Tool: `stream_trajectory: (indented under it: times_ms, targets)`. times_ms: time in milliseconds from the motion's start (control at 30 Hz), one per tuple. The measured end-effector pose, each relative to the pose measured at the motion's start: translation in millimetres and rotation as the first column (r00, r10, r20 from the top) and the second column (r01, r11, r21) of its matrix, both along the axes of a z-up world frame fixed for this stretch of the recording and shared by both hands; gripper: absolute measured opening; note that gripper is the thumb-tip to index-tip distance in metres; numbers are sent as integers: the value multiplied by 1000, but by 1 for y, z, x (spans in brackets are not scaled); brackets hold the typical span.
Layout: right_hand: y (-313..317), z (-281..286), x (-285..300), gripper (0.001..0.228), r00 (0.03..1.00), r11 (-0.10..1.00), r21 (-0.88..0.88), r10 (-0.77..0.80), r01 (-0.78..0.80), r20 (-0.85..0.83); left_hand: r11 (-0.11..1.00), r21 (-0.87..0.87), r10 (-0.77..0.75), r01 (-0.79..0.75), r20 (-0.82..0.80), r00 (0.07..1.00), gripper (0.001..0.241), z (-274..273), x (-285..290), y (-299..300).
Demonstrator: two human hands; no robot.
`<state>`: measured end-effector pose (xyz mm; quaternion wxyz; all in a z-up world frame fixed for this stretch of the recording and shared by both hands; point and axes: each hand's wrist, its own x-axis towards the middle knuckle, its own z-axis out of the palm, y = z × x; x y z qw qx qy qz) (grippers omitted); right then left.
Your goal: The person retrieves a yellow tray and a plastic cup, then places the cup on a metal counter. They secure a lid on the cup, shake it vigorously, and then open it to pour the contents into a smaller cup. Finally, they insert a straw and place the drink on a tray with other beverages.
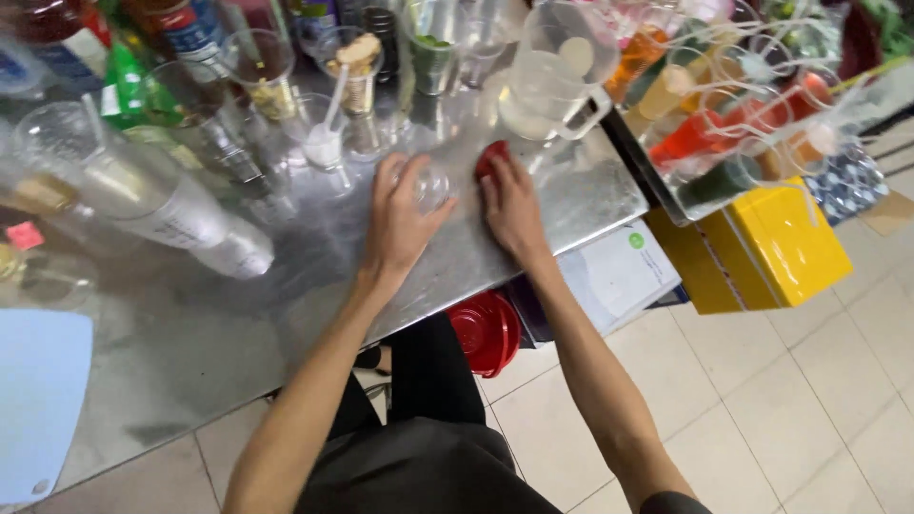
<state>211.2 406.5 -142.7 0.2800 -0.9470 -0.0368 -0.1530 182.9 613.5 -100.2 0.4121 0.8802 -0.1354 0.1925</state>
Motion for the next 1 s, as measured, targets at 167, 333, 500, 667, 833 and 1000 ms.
stream_trajectory:
  times_ms: [167,333,500,667,833,1000]
  targets:
    - [68,35,-50,43,890,892,-5,449,-451,-82,716,-624,189,-313,-259,947,73,28,-99,65]
    - [48,21,-12,41,920,930,-19,359,-366,-157,561,-652,304,-510,-410,860,65,5,-151,142]
    - [71,42,-21,41,962,976,-4,213,-217,-168,484,-738,280,-470,-378,882,59,21,-152,154]
    - [85,62,-51,51,965,969,-108,233,-220,118,108,-926,-98,-363,-373,923,47,7,-142,148]
    - [121,30,-45,60,919,864,-337,394,-374,-10,-160,-918,-379,-364,-283,881,56,-36,-129,153]
    - [141,40,-44,56,894,862,-238,439,-447,-88,-231,-881,-390,-413,-305,869,58,-32,-133,155]
